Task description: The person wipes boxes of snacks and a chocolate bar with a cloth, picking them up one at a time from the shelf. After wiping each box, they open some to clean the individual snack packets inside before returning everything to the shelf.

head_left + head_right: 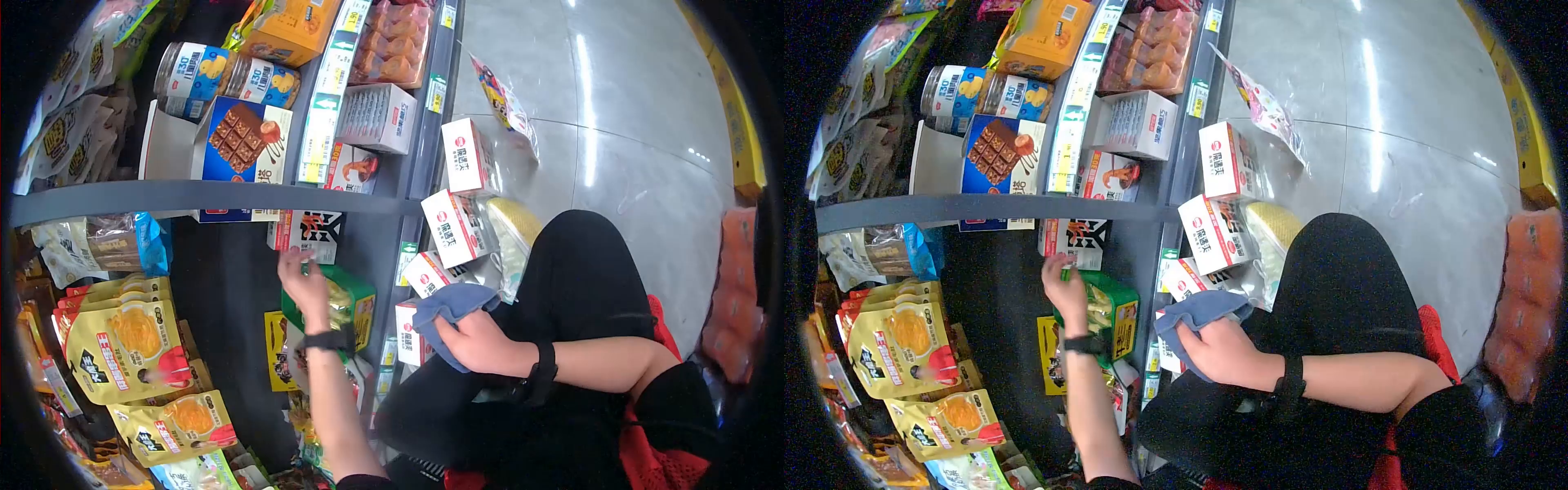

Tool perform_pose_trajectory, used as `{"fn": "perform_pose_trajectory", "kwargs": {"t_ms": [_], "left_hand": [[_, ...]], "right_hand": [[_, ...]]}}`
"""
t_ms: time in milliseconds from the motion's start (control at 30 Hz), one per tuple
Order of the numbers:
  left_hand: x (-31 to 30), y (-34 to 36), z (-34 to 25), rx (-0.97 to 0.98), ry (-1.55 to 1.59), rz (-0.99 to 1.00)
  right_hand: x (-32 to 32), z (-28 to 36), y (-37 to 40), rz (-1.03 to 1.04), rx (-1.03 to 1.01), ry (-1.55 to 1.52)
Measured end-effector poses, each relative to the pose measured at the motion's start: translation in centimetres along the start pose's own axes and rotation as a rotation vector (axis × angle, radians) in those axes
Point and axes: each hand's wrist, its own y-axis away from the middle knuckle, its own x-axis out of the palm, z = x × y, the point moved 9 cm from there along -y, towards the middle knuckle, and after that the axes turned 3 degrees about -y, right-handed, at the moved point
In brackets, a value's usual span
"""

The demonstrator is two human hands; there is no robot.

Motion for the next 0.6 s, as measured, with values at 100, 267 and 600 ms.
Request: {"fn": "perform_pose_trajectory", "kwargs": {"t_ms": [100, 267, 600], "left_hand": [[1.0, 4.9, -7.1, -0.141, 0.245, 0.201], [6.7, 16.1, -14.2, -0.179, 0.332, 0.508], [8.1, 17.2, -14.7, -0.324, 0.059, 0.390]], "right_hand": [[0.0, -1.1, 0.4, -0.045, 0.005, 0.045], [-0.1, -1.1, 0.8, -0.096, -0.014, 0.053], [1.1, -5.3, 1.0, -0.004, 0.341, -0.297]]}}
